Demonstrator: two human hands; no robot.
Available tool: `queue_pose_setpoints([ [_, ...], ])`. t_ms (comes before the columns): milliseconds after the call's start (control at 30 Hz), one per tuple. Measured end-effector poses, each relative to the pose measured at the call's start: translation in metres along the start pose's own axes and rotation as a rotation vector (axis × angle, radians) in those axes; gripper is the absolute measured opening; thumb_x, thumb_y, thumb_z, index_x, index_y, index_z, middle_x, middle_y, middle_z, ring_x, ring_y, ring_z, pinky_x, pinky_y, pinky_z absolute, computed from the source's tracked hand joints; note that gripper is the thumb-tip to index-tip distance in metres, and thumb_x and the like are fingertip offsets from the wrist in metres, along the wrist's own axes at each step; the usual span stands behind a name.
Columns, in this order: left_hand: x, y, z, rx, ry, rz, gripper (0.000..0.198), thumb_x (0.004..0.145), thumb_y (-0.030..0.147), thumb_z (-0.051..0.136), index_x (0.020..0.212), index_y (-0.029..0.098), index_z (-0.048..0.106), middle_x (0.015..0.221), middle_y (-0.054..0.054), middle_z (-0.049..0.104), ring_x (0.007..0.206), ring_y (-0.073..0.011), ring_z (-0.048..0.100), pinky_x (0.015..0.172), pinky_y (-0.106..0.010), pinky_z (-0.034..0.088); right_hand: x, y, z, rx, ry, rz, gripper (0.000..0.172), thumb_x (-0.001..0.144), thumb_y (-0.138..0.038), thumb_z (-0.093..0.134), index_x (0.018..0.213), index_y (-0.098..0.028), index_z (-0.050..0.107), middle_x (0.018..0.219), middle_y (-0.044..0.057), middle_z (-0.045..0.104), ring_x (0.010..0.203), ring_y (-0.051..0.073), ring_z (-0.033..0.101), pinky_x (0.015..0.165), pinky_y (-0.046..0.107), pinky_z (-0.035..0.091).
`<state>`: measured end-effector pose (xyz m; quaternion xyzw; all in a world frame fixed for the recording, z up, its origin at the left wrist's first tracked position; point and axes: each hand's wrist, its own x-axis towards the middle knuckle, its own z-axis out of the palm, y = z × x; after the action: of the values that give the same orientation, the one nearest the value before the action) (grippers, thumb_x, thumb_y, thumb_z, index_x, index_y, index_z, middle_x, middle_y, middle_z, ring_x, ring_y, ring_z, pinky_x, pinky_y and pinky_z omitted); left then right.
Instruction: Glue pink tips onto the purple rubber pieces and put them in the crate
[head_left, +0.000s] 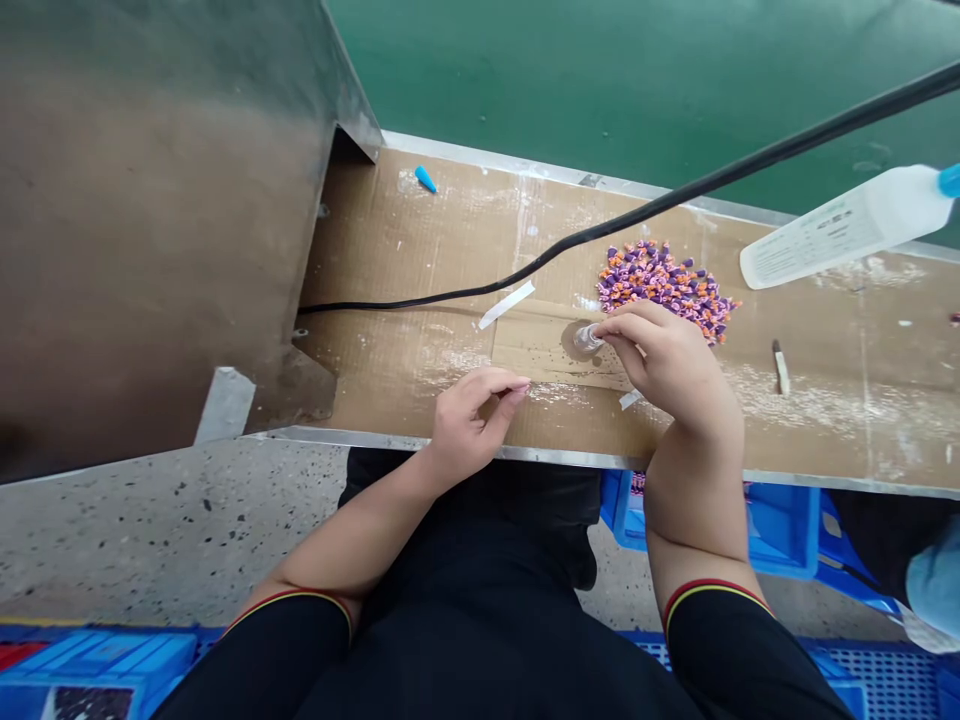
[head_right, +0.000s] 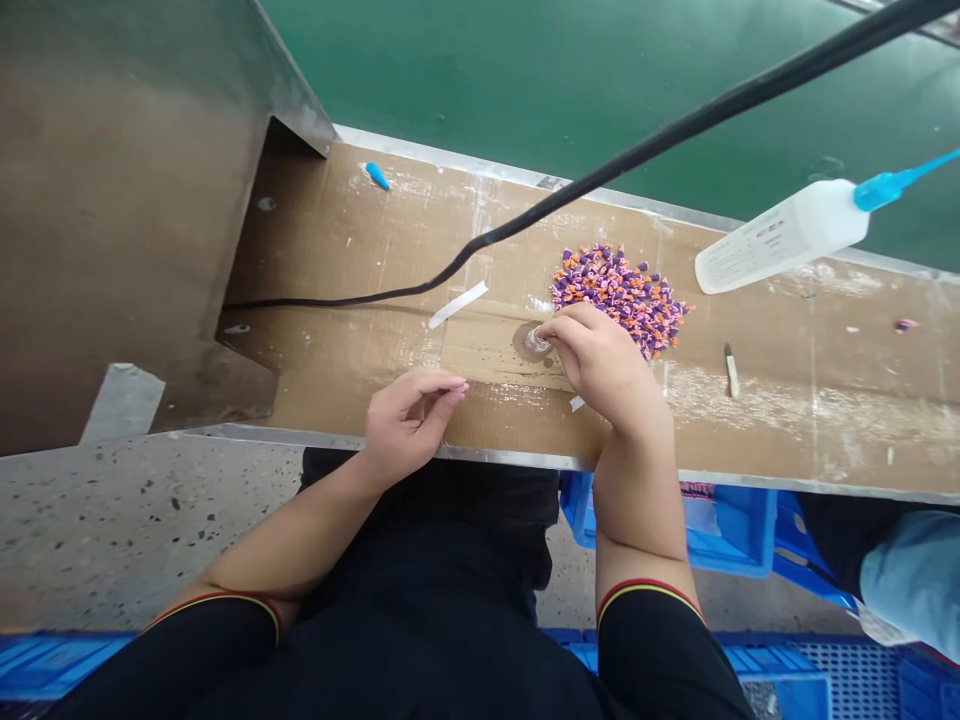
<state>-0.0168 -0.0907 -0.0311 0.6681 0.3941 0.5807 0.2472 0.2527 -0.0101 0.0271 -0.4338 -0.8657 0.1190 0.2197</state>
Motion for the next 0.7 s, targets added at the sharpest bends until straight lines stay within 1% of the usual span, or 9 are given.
queue_pose_setpoints([
  [167,-0.004,-0.002,-0.002,-0.015,0.005,-0.042,0.017,0.107,0.017,0.075,0.122,0.023,0.079,0.101,-0.003,0.085,0.085,-0.0124,0.08,0.074,-0.023,0.066,0.001,-0.001,0.0,-0.046,-0.018,0.02,0.027,0.11,-0.015,0.057,0.108,-0.025,0.081,0.112,0.01,0.082,0.101,0.027,0.078,0.087,0.042,0.064],
  [233,-0.005,-0.002,-0.002,-0.013,0.007,-0.059,0.017,0.107,0.019,0.074,0.122,0.023,0.081,0.101,-0.003,0.085,0.086,-0.013,0.08,0.075,-0.024,0.066,0.0,-0.002,0.0,-0.062,-0.013,0.014,0.026,0.111,-0.016,0.056,0.108,-0.024,0.081,0.11,0.011,0.081,0.1,0.026,0.078,0.086,0.041,0.064],
  [333,-0.005,-0.002,-0.001,-0.04,0.046,-0.092,0.019,0.106,0.018,0.076,0.123,0.024,0.083,0.101,-0.003,0.085,0.087,-0.0125,0.08,0.078,-0.024,0.066,0.0,-0.003,0.002,-0.054,-0.004,0.0,0.025,0.113,-0.02,0.056,0.109,-0.024,0.081,0.11,0.011,0.081,0.099,0.026,0.078,0.086,0.041,0.064],
  [433,-0.007,-0.001,0.0,-0.107,0.1,-0.182,0.018,0.105,0.019,0.077,0.119,0.025,0.086,0.103,-0.004,0.085,0.092,-0.0123,0.08,0.082,-0.023,0.066,0.0,-0.002,0.004,-0.027,0.029,0.001,0.023,0.112,-0.023,0.059,0.107,-0.026,0.081,0.11,0.01,0.082,0.099,0.026,0.079,0.086,0.042,0.065],
  [533,-0.011,0.0,0.001,-0.205,0.131,-0.342,0.017,0.105,0.029,0.08,0.12,0.027,0.088,0.107,-0.006,0.085,0.094,-0.014,0.081,0.083,-0.025,0.068,0.002,-0.003,0.003,0.008,0.099,0.023,0.018,0.109,-0.023,0.064,0.105,-0.029,0.081,0.108,0.008,0.083,0.097,0.026,0.08,0.085,0.043,0.065],
  [600,-0.014,-0.002,0.002,-0.265,0.148,-0.433,0.025,0.104,0.038,0.082,0.125,0.026,0.087,0.105,-0.007,0.085,0.09,-0.014,0.08,0.081,-0.026,0.069,0.003,-0.008,0.001,0.057,0.187,0.041,0.016,0.108,-0.023,0.067,0.105,-0.03,0.081,0.105,0.007,0.083,0.095,0.026,0.08,0.083,0.043,0.066],
  [633,-0.015,-0.003,0.002,-0.289,0.156,-0.465,0.028,0.103,0.042,0.083,0.125,0.024,0.087,0.103,-0.007,0.085,0.087,-0.0137,0.08,0.08,-0.026,0.069,0.003,-0.013,0.002,0.095,0.244,0.043,0.016,0.108,-0.022,0.067,0.105,-0.03,0.08,0.103,0.006,0.083,0.094,0.025,0.08,0.081,0.043,0.066],
  [700,-0.015,-0.005,0.002,-0.312,0.174,-0.483,0.03,0.102,0.047,0.085,0.119,0.023,0.088,0.101,-0.007,0.085,0.086,-0.0135,0.079,0.08,-0.026,0.069,-0.001,-0.029,0.011,0.194,0.35,0.033,0.013,0.108,-0.023,0.07,0.104,-0.03,0.08,0.098,0.005,0.082,0.092,0.024,0.079,0.079,0.042,0.066],
])
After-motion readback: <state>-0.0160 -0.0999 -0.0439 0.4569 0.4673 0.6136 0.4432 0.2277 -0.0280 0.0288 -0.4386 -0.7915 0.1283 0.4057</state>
